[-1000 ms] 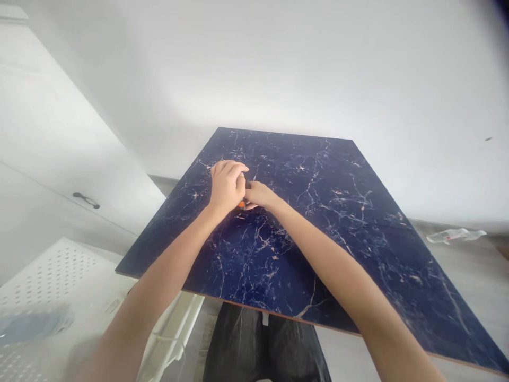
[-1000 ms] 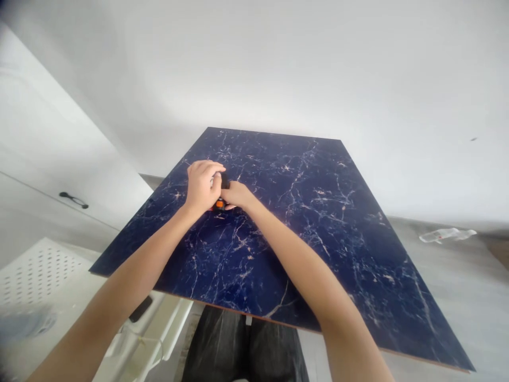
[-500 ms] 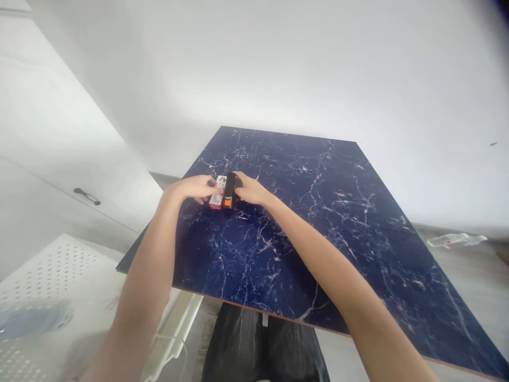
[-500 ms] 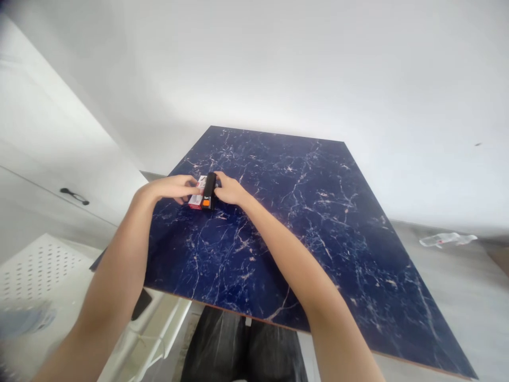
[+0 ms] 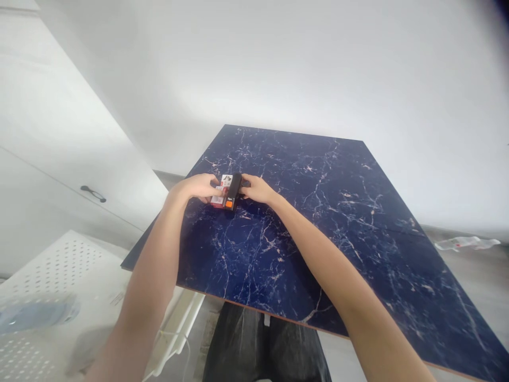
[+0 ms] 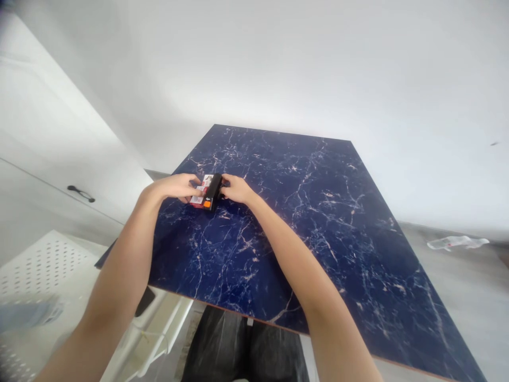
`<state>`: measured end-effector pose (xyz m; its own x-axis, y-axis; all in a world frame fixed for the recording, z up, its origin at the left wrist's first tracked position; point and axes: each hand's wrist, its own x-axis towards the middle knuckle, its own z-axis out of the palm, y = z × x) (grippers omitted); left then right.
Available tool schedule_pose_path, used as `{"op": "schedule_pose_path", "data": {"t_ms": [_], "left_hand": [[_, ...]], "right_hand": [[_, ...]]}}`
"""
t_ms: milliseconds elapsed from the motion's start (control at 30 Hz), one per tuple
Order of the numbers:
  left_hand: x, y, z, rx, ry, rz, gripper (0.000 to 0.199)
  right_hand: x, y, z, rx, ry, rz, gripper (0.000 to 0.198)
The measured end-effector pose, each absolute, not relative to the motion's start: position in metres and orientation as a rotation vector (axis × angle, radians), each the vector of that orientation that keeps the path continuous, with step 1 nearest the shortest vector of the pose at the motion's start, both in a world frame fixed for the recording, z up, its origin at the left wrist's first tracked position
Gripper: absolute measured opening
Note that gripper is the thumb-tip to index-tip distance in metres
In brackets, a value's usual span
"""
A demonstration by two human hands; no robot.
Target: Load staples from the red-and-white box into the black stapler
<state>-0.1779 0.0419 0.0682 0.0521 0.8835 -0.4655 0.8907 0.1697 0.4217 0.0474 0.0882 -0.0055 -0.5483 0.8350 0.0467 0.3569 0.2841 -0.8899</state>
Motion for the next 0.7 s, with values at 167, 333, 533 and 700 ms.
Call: {"op": "schedule_pose_path", "data": {"t_ms": [167,333,533,700], "left_hand": [[-0.187,0.045,0.067,1.765,1.862,-0.099,0.086],[-0.195,0.044,0.066,1.938,2.038,-0.130,0.078],[-0.181,0.024,0.085,2.061,2.037,-0.017,0.054],[-0.172,0.018,0.096,1.947,1.468,-0.049,0.044]], "right_hand": [[0.059,0.092,-0.005,-1.007,-2.093,1.280,0.021],[0.064,0.094,-0.005,-0.961,-2.221,1.174,0.029],[0.075,0.098,0.004,-0.881,-2.255,1.303,0.032],[0.083,0.098,0.003,-0.944,-2.292,1.079,0.026]]}}
